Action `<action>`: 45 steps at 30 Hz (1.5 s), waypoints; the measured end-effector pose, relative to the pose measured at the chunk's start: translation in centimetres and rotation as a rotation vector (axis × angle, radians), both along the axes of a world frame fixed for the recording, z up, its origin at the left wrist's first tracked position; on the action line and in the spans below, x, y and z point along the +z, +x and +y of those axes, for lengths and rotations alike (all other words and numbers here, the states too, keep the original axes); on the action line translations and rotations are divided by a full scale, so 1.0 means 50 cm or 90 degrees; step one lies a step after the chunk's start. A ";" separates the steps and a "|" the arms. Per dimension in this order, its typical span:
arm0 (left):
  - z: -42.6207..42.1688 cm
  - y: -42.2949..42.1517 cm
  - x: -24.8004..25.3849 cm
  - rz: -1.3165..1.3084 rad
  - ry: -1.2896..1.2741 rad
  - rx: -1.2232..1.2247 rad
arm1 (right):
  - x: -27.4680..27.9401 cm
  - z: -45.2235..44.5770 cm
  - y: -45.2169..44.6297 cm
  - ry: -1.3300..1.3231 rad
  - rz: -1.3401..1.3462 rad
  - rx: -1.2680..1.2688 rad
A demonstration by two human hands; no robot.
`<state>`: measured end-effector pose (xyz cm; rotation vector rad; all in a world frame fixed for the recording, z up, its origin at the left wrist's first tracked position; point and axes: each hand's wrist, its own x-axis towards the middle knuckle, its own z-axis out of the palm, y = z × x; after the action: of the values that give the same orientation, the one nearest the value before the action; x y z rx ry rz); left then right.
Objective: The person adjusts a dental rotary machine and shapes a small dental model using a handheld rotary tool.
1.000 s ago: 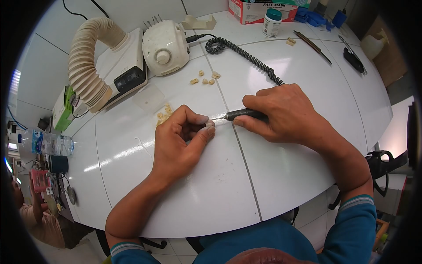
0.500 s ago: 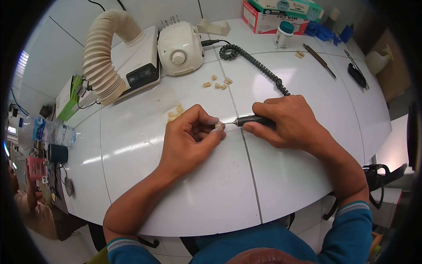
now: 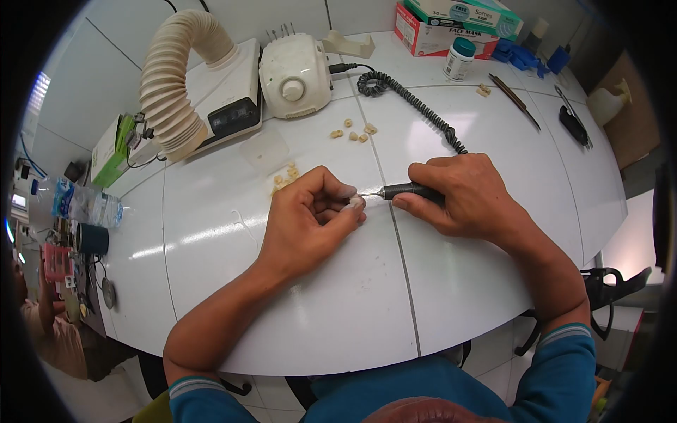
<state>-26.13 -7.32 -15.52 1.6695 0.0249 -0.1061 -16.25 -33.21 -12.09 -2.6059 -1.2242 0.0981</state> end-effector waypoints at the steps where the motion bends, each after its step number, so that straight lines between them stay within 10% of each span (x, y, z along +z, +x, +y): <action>1: -0.001 -0.001 0.001 0.004 -0.004 -0.001 | -0.001 0.000 0.000 0.005 -0.002 -0.002; 45: -0.002 -0.002 0.002 0.011 0.014 -0.009 | 0.007 0.000 0.002 -0.018 0.026 0.002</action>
<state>-26.21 -7.43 -15.42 1.6916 0.0276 -0.1323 -16.17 -33.19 -11.73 -2.6125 -1.2212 0.1685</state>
